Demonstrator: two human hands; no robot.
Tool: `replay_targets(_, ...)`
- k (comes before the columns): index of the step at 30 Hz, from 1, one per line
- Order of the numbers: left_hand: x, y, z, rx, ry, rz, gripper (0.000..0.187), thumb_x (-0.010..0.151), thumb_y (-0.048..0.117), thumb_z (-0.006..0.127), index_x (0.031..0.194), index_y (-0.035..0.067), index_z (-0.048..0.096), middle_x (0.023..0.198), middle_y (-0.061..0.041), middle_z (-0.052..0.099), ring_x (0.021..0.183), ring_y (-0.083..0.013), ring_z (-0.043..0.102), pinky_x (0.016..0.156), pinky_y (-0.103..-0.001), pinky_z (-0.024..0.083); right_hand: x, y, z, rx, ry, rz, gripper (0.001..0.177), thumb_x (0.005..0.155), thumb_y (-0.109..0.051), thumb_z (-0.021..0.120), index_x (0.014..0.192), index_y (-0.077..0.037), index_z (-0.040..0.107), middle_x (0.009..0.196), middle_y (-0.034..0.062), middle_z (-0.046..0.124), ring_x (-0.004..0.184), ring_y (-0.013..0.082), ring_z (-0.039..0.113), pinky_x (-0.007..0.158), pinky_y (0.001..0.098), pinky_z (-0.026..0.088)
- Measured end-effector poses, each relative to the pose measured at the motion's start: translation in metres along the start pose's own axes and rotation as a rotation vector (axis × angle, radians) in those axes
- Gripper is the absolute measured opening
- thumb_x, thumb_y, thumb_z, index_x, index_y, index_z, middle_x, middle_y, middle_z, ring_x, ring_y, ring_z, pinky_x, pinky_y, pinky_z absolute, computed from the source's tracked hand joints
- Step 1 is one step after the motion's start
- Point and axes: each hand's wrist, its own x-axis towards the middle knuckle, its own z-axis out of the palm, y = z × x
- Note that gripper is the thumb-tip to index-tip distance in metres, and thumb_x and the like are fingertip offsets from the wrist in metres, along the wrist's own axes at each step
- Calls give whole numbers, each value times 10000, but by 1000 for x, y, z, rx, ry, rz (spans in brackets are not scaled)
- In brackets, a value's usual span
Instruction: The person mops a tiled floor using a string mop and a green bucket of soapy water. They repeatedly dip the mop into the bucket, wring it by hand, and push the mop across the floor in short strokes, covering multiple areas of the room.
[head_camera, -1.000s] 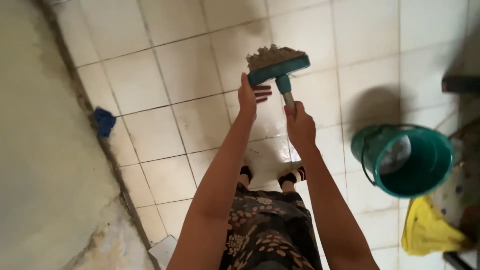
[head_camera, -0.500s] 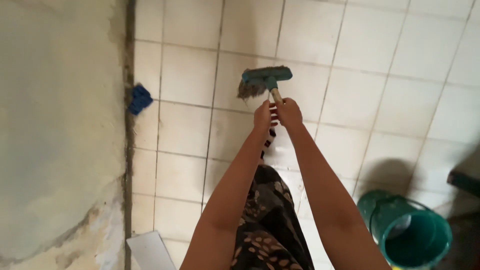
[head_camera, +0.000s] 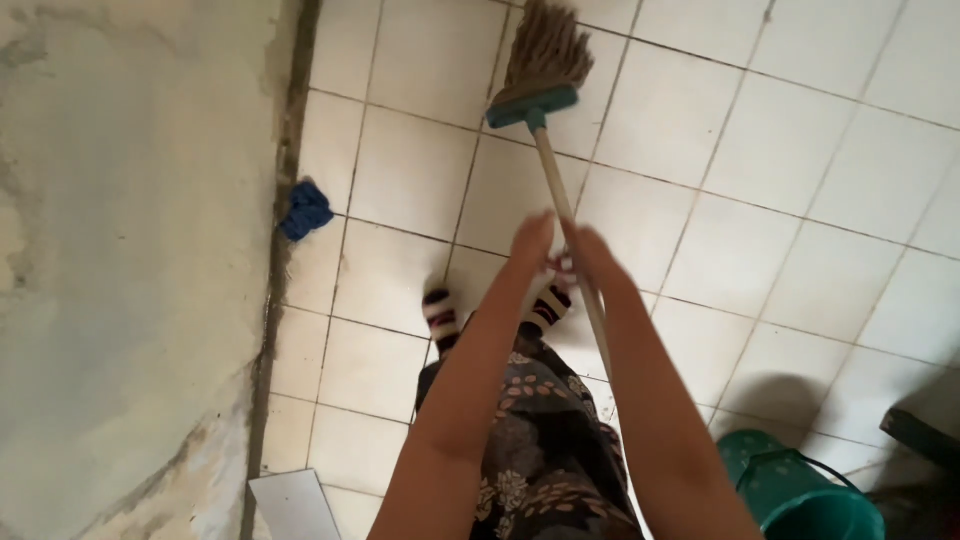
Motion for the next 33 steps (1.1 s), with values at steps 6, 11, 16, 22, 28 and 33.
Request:
replay_targets(6,34,-111,-15,184,-132,-216,681,924,591,400,1410,143,563,1349,-173,644,1255,-411,602,1087,-542,421,-47,69,68,-4,-33,-45,615,1058,-242,484,1619,-115,266,1303,341,533,865,397,712,740,433,611)
replay_targets(11,64,-127,-29,232,-71,-106,696,969,609,404,1501,169,488,1428,-166,590,1295,-376,582,1105,-534,428,-3,70,96,-150,11,-111,526,1099,-328,400,1620,-287,341,1024,238,707,847,386,720,734,493,604)
replay_targets(16,60,-62,-59,-196,133,9,741,961,456,523,1580,73,381,1585,-263,411,1418,-449,443,1187,-533,353,4,-14,112,34,56,-109,490,1082,-398,441,1562,-301,447,826,219,698,560,314,679,475,396,591)
replay_targets(22,99,-46,-126,-199,326,148,645,973,331,547,1580,171,396,1584,-241,431,1387,-458,481,1178,-536,376,35,-64,159,123,-16,-272,519,1061,-349,461,1573,-271,433,1035,263,691,705,376,702,506,454,608)
replay_targets(28,109,-102,-204,65,460,-40,646,958,362,508,1591,329,383,1589,-68,470,1420,-355,483,1181,-487,369,59,-49,247,229,-227,-330,530,1034,-204,422,1564,-212,452,787,244,687,550,311,669,406,455,568)
replay_targets(33,65,-163,-203,107,334,-206,770,881,267,433,1627,355,261,1608,-82,436,1411,-393,472,1194,-516,347,-9,-8,273,108,-192,-171,500,1044,-346,476,1533,-260,533,1157,306,694,1064,424,664,912,525,537)
